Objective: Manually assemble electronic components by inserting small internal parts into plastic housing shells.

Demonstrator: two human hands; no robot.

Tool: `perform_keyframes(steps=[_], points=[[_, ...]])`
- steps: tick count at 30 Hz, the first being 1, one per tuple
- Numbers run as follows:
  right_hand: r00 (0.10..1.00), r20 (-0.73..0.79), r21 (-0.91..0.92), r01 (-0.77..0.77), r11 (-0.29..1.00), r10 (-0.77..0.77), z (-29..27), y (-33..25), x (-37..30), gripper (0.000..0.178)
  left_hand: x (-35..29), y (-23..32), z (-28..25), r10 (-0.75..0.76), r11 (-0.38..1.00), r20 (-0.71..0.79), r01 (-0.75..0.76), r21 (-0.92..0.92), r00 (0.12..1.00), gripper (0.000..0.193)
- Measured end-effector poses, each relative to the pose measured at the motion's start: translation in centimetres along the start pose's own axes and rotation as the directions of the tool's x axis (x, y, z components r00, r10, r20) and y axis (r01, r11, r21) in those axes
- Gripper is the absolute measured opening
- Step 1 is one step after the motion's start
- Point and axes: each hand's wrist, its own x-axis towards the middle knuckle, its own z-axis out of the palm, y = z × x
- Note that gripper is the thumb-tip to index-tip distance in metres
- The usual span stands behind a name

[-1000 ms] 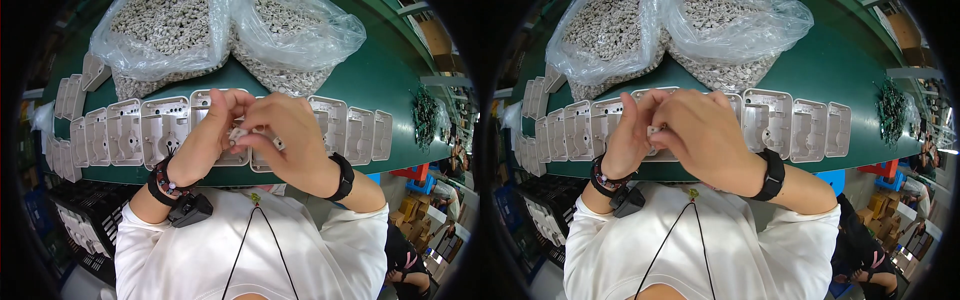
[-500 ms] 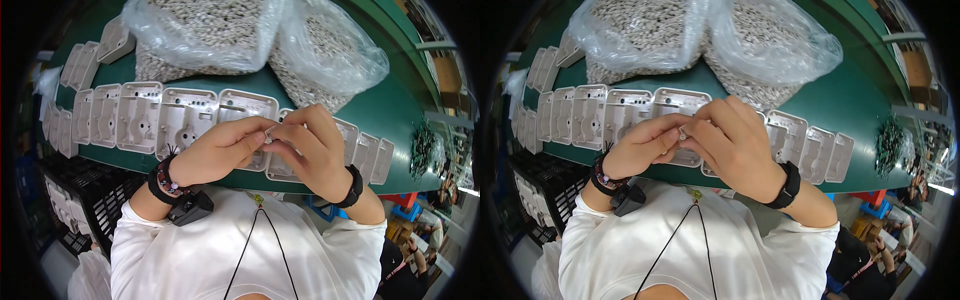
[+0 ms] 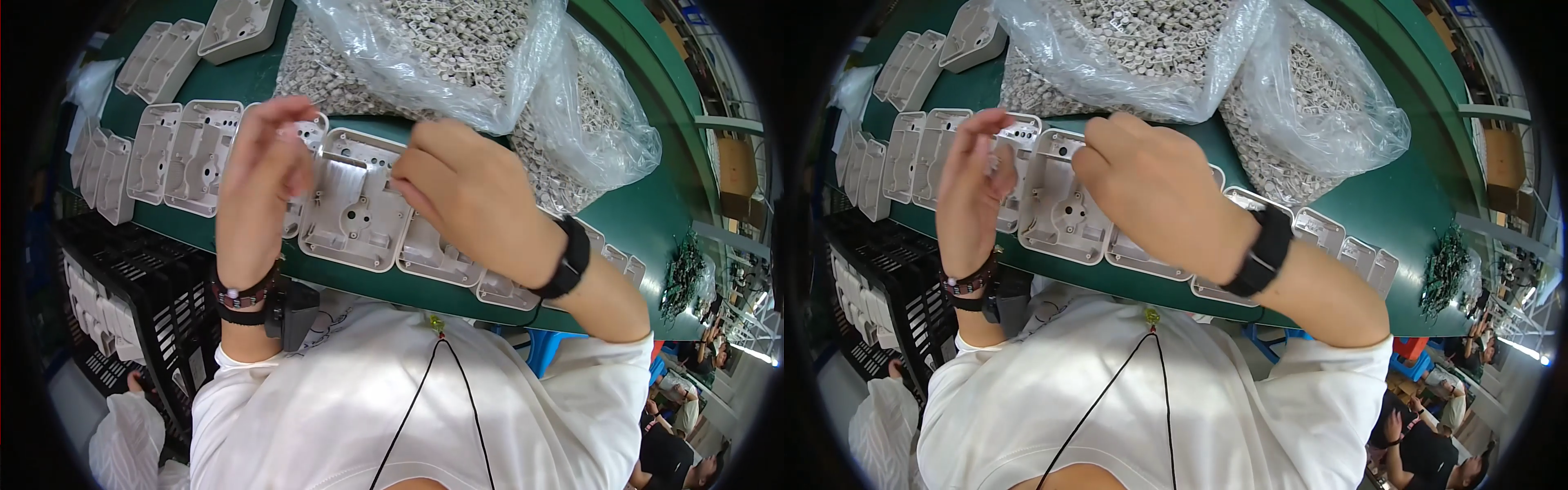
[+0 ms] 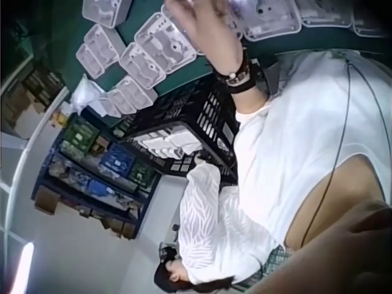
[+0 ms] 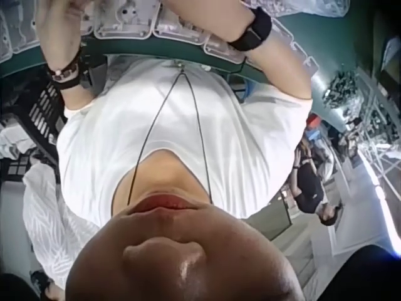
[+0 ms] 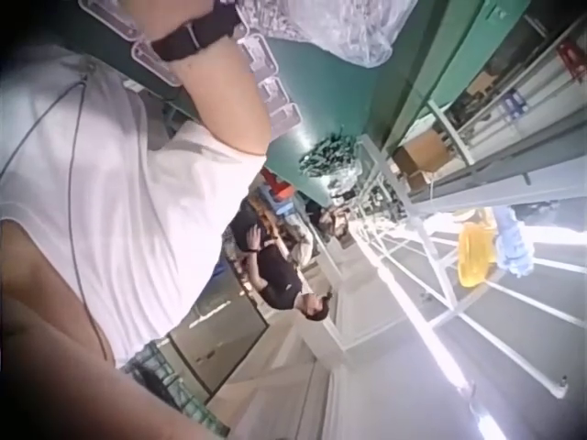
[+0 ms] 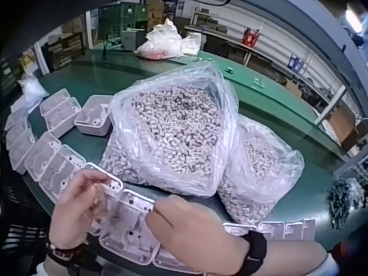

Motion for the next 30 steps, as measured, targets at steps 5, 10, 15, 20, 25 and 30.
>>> perform_keyframes(steps=[5,10,15,20,25,30], points=[[0.989,0.144,-0.163,0.032,0.986,-0.008,3.8,1.4,2.0,0.005,-0.5,0.4,-1.4,0.093,0.924,-0.298,-0.194,-0.329,0.95,0.027],[0.976,0.218,-0.187,0.052,0.981,-0.011,5.1,2.0,2.6,0.007,-0.8,0.7,-1.5,0.072,0.938,-0.38,-0.192,-0.289,0.922,0.028],[0.965,0.26,-0.154,0.067,0.986,-0.025,4.5,2.3,2.5,0.012,-1.2,0.0,-2.6,0.074,0.977,-0.234,-0.117,-0.177,0.969,0.03],[0.936,0.351,-0.024,-0.013,1.0,0.02,1.6,2.4,2.1,0.019,-1.6,-0.4,-3.1,0.04,0.989,0.012,-0.037,-0.146,0.999,0.03],[0.991,0.111,0.261,-0.097,0.96,0.07,0.5,-1.0,2.8,0.023,-1.9,-1.5,-2.5,-0.055,0.948,0.14,0.096,-0.304,0.989,0.03],[0.996,-0.086,0.34,0.056,0.939,-0.029,1.5,-2.7,3.6,0.027,-1.6,-1.0,-1.4,-0.179,0.953,0.079,0.193,-0.232,0.981,0.033]])
